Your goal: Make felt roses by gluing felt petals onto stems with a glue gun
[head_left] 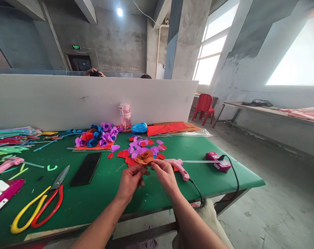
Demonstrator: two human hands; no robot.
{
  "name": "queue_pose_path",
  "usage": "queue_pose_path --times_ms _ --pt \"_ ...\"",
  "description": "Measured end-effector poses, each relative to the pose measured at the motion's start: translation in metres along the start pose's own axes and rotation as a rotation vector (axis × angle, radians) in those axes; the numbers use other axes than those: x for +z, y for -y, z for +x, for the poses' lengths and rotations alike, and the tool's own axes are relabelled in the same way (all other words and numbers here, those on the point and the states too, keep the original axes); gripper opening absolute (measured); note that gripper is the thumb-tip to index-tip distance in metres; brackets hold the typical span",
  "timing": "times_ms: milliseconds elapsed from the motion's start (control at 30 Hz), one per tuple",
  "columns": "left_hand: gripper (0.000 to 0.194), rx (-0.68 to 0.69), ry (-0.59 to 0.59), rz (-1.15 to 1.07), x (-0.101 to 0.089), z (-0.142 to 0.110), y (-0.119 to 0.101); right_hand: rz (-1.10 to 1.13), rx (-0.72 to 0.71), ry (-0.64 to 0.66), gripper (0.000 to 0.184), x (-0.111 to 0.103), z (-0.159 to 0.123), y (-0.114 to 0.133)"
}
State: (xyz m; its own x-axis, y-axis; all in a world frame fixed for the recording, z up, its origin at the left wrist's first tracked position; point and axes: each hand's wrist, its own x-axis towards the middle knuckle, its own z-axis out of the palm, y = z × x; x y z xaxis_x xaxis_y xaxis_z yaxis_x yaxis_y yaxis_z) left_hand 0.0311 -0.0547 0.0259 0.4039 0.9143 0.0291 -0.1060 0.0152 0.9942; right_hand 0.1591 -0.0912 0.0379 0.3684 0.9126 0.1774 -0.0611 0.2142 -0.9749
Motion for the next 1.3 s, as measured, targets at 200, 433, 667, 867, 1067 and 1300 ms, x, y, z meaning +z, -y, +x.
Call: queue_pose_path --times_ms 200,433,667,867,1067,1300 --pt "0.034 -0.002 -0.014 -0.053 0.001 0.002 0.003 0.112 0.040 0.075 0.021 0.005 -0.004 0.002" --pt "0.035 0.008 -0.034 -0.118 0.004 0.002 0.008 0.191 -0.002 0.080 0.032 0.012 -0.004 -0.014" --pt "0.032 -0.016 -0.060 -0.058 -0.008 0.010 0.001 0.226 -0.003 0.001 0.031 0.007 0.000 -0.011" --pt "0.030 -0.081 -0.026 -0.150 -0.017 0.017 0.000 0.252 0.103 0.076 0.038 0.010 -0.002 -0.015" --pt "0.030 -0.056 0.036 -0.183 -0.016 0.013 -0.004 0.269 0.135 0.070 0.042 0.013 -0.003 -0.014" --pt "0.028 -0.034 0.087 -0.222 -0.019 0.014 -0.002 0.265 0.113 0.055 0.041 0.014 -0.004 -0.011"
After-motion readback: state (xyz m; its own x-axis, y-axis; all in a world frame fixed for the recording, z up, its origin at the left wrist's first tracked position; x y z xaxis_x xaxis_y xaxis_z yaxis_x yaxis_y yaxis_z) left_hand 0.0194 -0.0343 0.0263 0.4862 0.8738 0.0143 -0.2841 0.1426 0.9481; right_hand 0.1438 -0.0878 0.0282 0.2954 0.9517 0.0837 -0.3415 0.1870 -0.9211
